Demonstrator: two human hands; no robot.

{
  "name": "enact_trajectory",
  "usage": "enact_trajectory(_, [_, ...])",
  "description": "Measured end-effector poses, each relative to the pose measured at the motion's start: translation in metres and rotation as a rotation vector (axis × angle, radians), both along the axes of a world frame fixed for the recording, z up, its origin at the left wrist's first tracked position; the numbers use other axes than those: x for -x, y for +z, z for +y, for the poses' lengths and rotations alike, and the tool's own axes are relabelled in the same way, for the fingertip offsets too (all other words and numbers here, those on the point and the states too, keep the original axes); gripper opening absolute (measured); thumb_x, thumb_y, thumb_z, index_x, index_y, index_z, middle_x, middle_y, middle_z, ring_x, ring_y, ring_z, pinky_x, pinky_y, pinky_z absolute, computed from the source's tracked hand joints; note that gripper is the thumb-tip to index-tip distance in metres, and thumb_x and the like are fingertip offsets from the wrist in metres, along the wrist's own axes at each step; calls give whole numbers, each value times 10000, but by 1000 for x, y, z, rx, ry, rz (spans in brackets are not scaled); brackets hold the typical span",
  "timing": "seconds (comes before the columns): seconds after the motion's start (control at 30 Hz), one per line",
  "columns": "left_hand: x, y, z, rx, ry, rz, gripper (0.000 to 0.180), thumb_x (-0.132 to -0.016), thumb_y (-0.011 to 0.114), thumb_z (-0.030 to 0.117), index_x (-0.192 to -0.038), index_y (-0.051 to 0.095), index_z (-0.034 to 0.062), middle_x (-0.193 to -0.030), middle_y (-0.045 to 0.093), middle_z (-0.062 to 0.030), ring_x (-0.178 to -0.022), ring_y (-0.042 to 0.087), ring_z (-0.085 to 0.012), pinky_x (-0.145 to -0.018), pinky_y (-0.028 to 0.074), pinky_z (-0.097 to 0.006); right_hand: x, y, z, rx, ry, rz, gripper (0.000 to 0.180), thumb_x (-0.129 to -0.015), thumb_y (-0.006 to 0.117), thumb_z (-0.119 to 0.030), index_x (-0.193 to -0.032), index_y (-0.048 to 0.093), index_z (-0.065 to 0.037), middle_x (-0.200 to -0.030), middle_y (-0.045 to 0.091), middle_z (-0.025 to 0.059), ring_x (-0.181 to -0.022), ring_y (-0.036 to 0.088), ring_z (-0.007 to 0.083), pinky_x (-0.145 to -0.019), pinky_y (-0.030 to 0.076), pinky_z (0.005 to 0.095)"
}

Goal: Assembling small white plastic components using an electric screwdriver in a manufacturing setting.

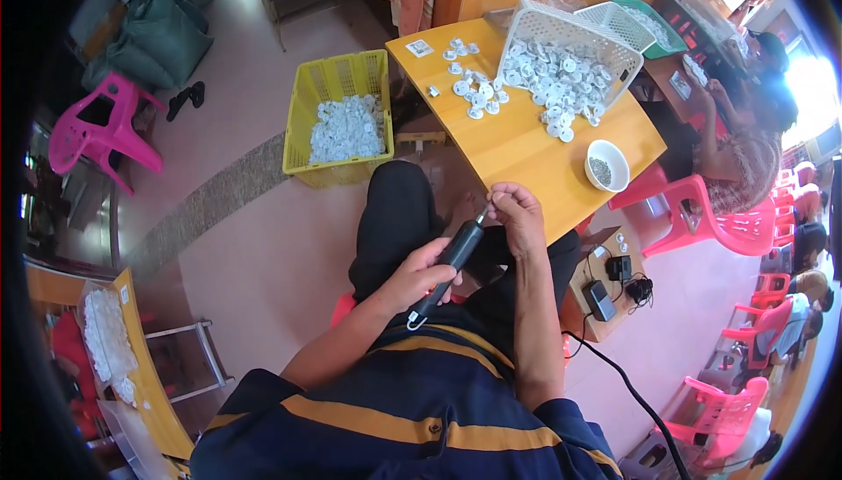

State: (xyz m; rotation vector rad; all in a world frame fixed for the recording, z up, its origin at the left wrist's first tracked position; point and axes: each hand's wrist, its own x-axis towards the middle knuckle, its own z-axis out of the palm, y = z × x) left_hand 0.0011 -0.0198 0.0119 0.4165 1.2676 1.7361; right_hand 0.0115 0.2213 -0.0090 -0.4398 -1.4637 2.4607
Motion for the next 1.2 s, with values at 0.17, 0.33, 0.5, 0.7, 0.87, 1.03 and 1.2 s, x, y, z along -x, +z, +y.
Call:
enact_trajectory(0.17, [4,3,-5,-154,-68,-277,442,-948,546,56,-1379,459,16,-931,653,-73,-639,631,-143,-588,535,-267,-2,4,2,60,29,-14,125,-947,662,-36,-1068,689,-20,-921,708,69,-745,656,135,-702,559,264])
enact_trajectory(0.33, [-9,-6,2,73,33,176,497,-940,588,99,-1417,468,33,-862,603,-41,-631,614,-109,-592,512,-265,-1,6,11,-60,101,-74,125,-947,664,-42,-1068,683,-17,-912,699,63,-742,645,134,-692,555,264])
enact_trajectory(0.5, [-9,-5,2,131,76,331,537,-926,611,106,-1436,461,31,-839,579,-31,-624,607,-97,-601,514,-277,0,8,7,-37,126,-77,179,-964,660,-66,-1134,658,-12,-942,708,73,-748,647,130,-705,562,270])
enact_trajectory(0.7, [-3,-7,3,78,130,274,546,-927,613,104,-1444,454,28,-840,584,-28,-630,611,-100,-604,517,-277,11,18,-4,7,-2,-79,276,-994,656,-106,-1248,607,-11,-1066,720,84,-817,664,126,-727,550,248])
enact_trajectory(0.87, [1,-5,2,53,132,249,542,-929,616,106,-1441,456,27,-845,578,-25,-641,612,-99,-604,517,-274,35,14,41,-319,-91,-124,305,-1001,637,-120,-1279,591,-5,-1197,686,83,-910,695,167,-772,547,270])
enact_trajectory(1.03, [1,-6,0,75,140,231,538,-926,618,108,-1434,462,27,-841,570,-18,-646,621,-103,-607,521,-276,71,17,80,-1172,-453,-123,343,-913,668,-81,-1250,631,-31,-1178,651,120,-903,682,238,-797,552,349])
enact_trajectory(1.2, [1,-4,-1,79,138,248,539,-922,616,104,-1434,464,27,-833,573,-18,-642,622,-104,-606,524,-275,92,9,106,-1438,-565,-275,366,-878,654,-61,-1242,653,-92,-1201,615,141,-974,667,323,-837,550,433])
